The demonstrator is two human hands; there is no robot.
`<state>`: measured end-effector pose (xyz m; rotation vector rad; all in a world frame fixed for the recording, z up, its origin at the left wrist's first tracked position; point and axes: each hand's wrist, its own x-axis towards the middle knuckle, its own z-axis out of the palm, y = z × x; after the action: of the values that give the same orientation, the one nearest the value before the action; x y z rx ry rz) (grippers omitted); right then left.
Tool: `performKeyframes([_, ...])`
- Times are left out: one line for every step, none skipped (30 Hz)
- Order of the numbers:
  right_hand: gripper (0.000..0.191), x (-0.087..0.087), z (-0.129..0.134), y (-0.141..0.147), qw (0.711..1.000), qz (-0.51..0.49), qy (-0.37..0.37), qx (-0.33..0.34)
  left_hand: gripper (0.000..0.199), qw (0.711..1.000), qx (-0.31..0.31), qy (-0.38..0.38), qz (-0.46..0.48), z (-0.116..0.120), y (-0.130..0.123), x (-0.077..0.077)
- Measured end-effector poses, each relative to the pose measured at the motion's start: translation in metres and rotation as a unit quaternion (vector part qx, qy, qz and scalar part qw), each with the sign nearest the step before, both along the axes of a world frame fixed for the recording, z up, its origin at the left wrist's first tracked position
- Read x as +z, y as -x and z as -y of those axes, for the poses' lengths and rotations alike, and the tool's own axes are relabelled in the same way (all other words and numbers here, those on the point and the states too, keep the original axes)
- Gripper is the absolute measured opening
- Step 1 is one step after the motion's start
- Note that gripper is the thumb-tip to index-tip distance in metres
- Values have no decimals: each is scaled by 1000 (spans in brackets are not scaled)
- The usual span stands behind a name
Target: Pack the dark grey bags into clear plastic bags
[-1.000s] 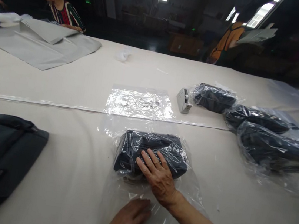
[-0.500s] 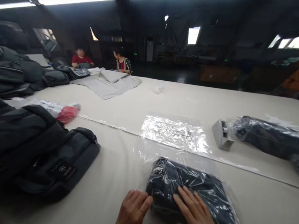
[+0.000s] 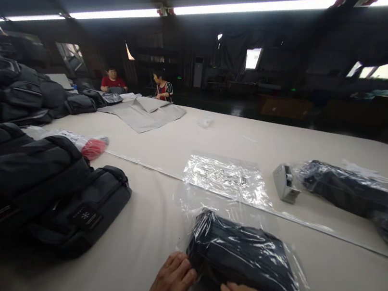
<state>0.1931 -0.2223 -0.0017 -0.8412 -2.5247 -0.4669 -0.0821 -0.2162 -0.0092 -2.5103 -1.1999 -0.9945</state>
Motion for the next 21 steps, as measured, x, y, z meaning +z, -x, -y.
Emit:
performKeyframes([44,-5,0,2,1000,-7,23,-21,26,1000,3,10,-10,-1,-1,1])
performKeyframes([45,-9,3,3,997,-10,53,-46,25,1000,4,20,-21,-2,-1,2])
performKeyframes([46,-11,7,5,993,-10,93,-71,24,999,4,29,-31,-3,0,4])
performKeyframes([45,-13,12,5,985,-13,142,-94,23,999,1,36,-39,-3,1,6])
performKeyframes([42,-12,20,4,974,-23,196,-114,23,998,-5,39,-45,-4,3,7])
performKeyframes([36,-10,28,2,957,-45,253,-134,24,998,-13,38,-49,-4,5,8])
performKeyframes([29,-5,36,-2,936,-78,307,-152,25,998,-20,36,-51,-5,7,9])
performKeyframes([21,1,45,-7,911,-121,355,-171,26,998,-25,33,-51,-6,10,9])
performKeyframes([16,8,53,-13,886,-171,387,-190,27,998,-29,32,-51,-6,12,9])
performKeyframes([13,17,60,-20,866,-221,400,-206,29,998,-33,31,-50,-7,13,8])
performKeyframes([13,27,65,-27,855,-264,391,-215,30,998,-36,31,-51,-8,14,8])
performKeyframes([12,38,69,-34,855,-297,363,-222,31,997,-41,31,-52,-8,15,7])
performKeyframes([11,49,70,-38,863,-319,320,-224,32,997,-46,30,-54,-9,14,7])
performKeyframes([11,59,68,-41,878,-327,272,-219,32,997,-51,30,-57,-9,13,7])
performKeyframes([15,70,63,-41,895,-323,226,-207,32,996,-55,30,-60,-10,11,7])
performKeyframes([20,79,57,-39,912,-307,191,-191,33,996,-59,31,-64,-11,10,7])
performKeyframes([26,86,48,-36,928,-284,166,-173,33,995,-61,35,-67,-11,9,8])
performKeyframes([32,92,38,-33,942,-258,148,-156,33,994,-65,44,-70,-12,8,9])
performKeyframes([36,95,29,-31,951,-236,135,-146,34,993,-71,54,-74,-13,9,10])
performKeyframes([39,95,20,-31,955,-226,123,-149,34,992,-79,63,-76,-13,10,12])
performKeyframes([39,92,12,-35,951,-235,112,-165,34,991,-87,70,-76,-13,12,14])
